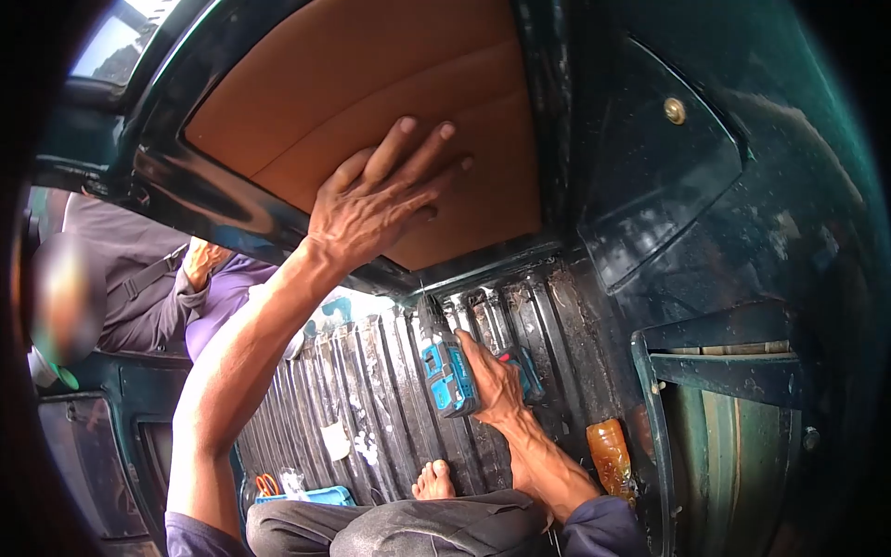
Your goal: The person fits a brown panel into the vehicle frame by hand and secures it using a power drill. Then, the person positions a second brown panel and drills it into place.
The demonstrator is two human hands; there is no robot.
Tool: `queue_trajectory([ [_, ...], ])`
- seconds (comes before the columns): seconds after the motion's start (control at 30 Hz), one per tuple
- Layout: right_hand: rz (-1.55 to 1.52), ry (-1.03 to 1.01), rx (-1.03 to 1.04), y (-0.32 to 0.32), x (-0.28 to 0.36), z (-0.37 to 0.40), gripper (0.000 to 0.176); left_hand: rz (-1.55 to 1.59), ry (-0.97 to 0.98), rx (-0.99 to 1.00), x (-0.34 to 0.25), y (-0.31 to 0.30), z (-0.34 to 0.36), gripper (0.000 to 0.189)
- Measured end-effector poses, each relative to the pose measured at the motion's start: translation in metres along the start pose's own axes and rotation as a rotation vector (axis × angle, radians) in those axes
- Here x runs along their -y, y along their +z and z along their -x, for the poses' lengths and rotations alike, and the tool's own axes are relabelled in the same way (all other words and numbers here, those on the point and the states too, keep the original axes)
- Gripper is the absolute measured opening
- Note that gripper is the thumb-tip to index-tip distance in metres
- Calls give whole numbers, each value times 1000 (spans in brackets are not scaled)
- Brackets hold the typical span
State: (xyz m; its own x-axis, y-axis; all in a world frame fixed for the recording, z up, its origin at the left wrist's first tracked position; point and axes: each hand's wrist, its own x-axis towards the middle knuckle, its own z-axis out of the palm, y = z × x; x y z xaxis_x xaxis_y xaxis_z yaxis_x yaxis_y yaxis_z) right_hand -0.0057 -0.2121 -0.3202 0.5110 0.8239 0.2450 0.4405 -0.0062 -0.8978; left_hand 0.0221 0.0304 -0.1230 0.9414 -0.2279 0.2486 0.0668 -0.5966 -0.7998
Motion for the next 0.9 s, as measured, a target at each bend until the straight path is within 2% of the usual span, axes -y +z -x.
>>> queue_trajectory([
  [0.03,31,-87,-74,4,1,-4,79,-28,-2,-11,0,-1,0,78],
  [0.13,140,-69,-20,9,1,-10,79,-60,14,-20,2,0,1,78],
  [0.2,172,-122,-48,12,-4,-13,76,-29,17,-8,1,-1,1,75],
  [0.27,230,-159,15,11,-6,-14,71,-26,30,-1,2,-1,1,72],
  [0.37,212,-195,-58,19,-13,-15,69,-8,23,-7,2,-2,1,72],
  [0.5,257,-183,5,18,-10,-17,69,-30,14,-42,1,1,2,73],
  [0.9,309,-196,-36,26,-13,-22,65,-69,20,-95,1,3,1,72],
])
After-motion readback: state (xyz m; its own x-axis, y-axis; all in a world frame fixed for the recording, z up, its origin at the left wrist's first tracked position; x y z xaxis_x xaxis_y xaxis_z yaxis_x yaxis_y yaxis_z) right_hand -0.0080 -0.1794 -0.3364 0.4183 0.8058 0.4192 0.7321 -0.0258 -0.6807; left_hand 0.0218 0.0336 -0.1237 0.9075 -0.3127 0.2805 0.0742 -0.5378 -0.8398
